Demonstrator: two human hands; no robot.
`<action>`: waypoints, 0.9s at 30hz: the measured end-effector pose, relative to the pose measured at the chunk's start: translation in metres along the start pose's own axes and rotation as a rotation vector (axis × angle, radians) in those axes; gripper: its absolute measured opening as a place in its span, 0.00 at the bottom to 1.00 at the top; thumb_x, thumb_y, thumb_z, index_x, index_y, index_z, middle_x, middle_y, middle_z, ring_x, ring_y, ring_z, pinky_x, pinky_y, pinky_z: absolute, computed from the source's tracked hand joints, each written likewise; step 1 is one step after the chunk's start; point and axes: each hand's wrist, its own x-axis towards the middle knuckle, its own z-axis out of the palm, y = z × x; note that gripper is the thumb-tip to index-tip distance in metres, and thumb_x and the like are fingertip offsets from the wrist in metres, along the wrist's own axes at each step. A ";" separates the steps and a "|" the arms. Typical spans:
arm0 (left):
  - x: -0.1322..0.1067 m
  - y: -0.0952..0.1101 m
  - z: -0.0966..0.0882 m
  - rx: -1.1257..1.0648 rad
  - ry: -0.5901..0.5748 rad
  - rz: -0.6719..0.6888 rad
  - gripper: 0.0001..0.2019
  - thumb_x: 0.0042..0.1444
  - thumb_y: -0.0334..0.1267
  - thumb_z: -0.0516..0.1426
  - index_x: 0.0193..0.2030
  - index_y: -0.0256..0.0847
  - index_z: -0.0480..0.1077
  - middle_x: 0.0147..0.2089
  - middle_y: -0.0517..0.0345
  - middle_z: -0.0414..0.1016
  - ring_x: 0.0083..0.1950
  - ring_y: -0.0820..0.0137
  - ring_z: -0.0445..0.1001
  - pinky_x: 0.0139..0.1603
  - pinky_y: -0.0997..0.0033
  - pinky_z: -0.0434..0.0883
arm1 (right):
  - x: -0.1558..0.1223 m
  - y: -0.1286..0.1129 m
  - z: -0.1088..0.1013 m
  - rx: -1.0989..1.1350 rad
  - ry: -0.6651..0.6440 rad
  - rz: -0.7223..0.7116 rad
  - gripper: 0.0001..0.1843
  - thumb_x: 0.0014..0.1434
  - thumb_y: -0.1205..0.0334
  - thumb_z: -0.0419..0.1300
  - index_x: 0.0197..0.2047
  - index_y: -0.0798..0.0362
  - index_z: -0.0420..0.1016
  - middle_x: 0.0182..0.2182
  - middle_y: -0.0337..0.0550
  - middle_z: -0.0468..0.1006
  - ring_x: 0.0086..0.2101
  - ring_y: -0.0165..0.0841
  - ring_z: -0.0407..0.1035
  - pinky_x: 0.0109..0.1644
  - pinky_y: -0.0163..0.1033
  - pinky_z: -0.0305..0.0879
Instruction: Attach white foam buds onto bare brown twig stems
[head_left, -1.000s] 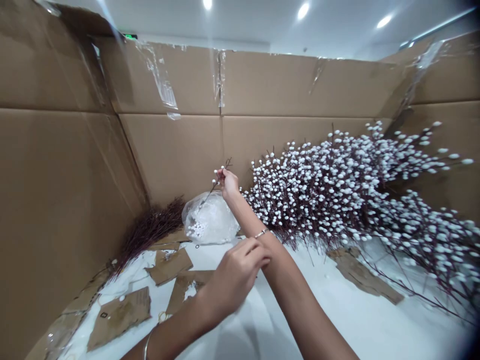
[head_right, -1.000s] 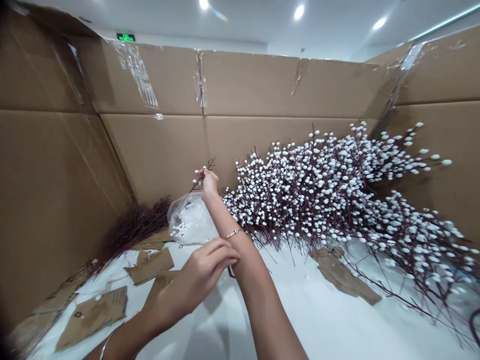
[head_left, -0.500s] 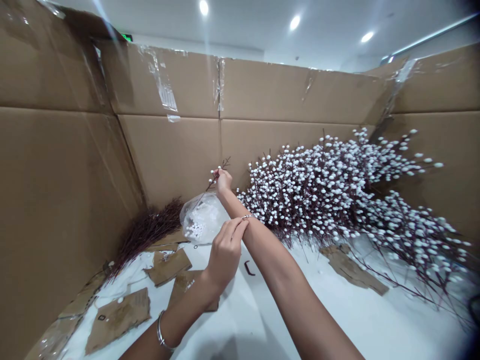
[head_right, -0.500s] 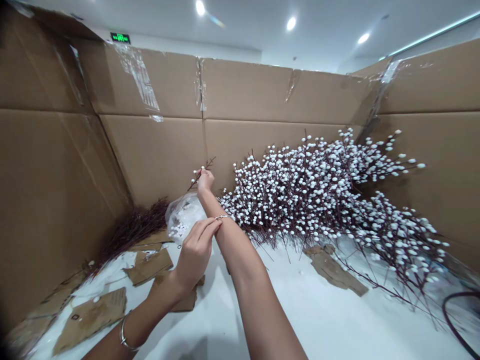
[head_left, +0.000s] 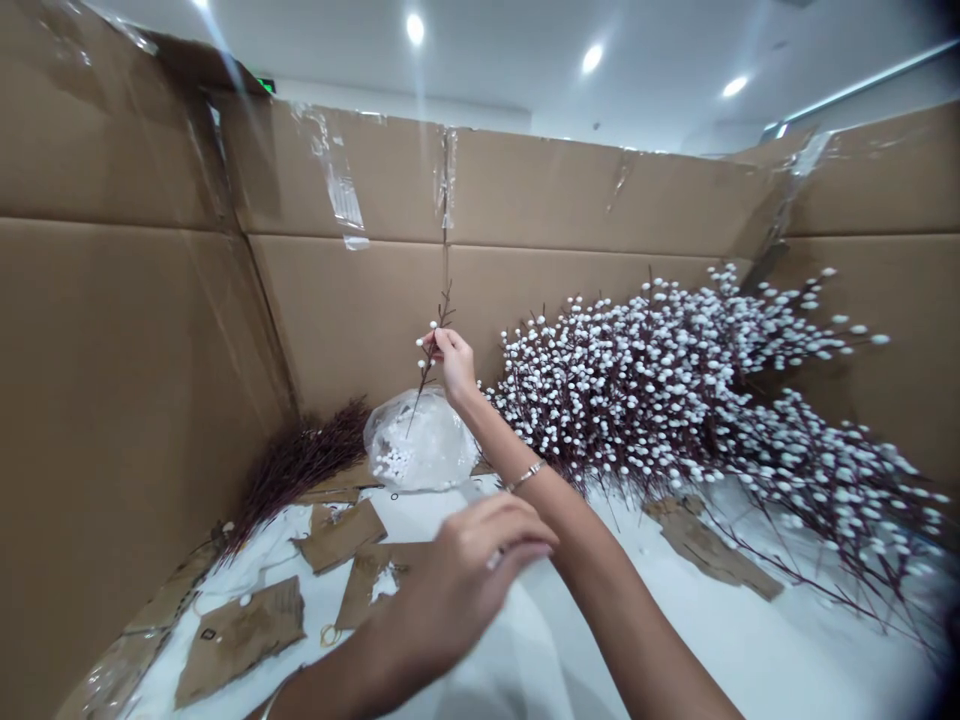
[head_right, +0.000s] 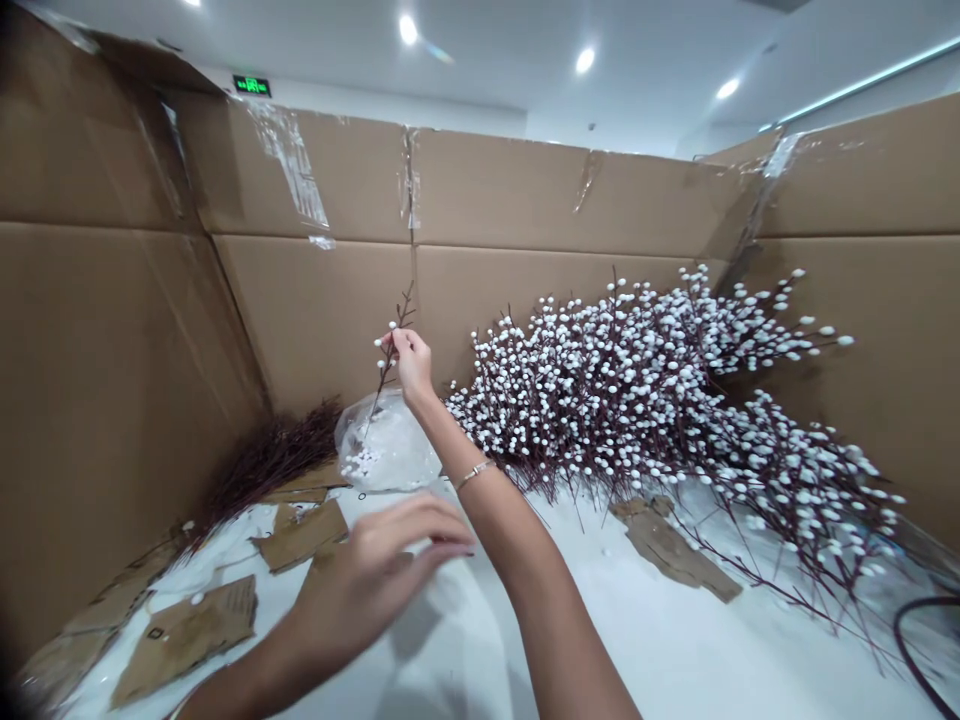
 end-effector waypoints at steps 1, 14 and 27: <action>0.001 0.000 -0.014 0.031 0.116 -0.006 0.06 0.63 0.32 0.56 0.40 0.42 0.75 0.41 0.58 0.78 0.43 0.71 0.76 0.47 0.73 0.72 | -0.009 -0.006 -0.002 -0.027 -0.066 -0.044 0.12 0.60 0.61 0.56 0.26 0.53 0.73 0.27 0.38 0.77 0.28 0.26 0.66 0.31 0.29 0.62; 0.009 -0.052 -0.089 0.280 0.177 -0.416 0.12 0.60 0.42 0.56 0.47 0.40 0.75 0.41 0.53 0.81 0.40 0.64 0.77 0.41 0.69 0.71 | -0.122 -0.051 -0.023 -0.377 -0.220 -0.341 0.12 0.65 0.55 0.55 0.35 0.47 0.77 0.34 0.40 0.77 0.41 0.35 0.68 0.51 0.41 0.62; 0.021 -0.066 -0.075 0.286 0.043 -0.398 0.09 0.59 0.40 0.57 0.33 0.39 0.75 0.34 0.56 0.79 0.35 0.68 0.73 0.37 0.72 0.66 | -0.129 -0.049 -0.039 -0.370 -0.184 -0.245 0.13 0.65 0.55 0.54 0.40 0.46 0.80 0.41 0.41 0.80 0.46 0.37 0.69 0.55 0.43 0.61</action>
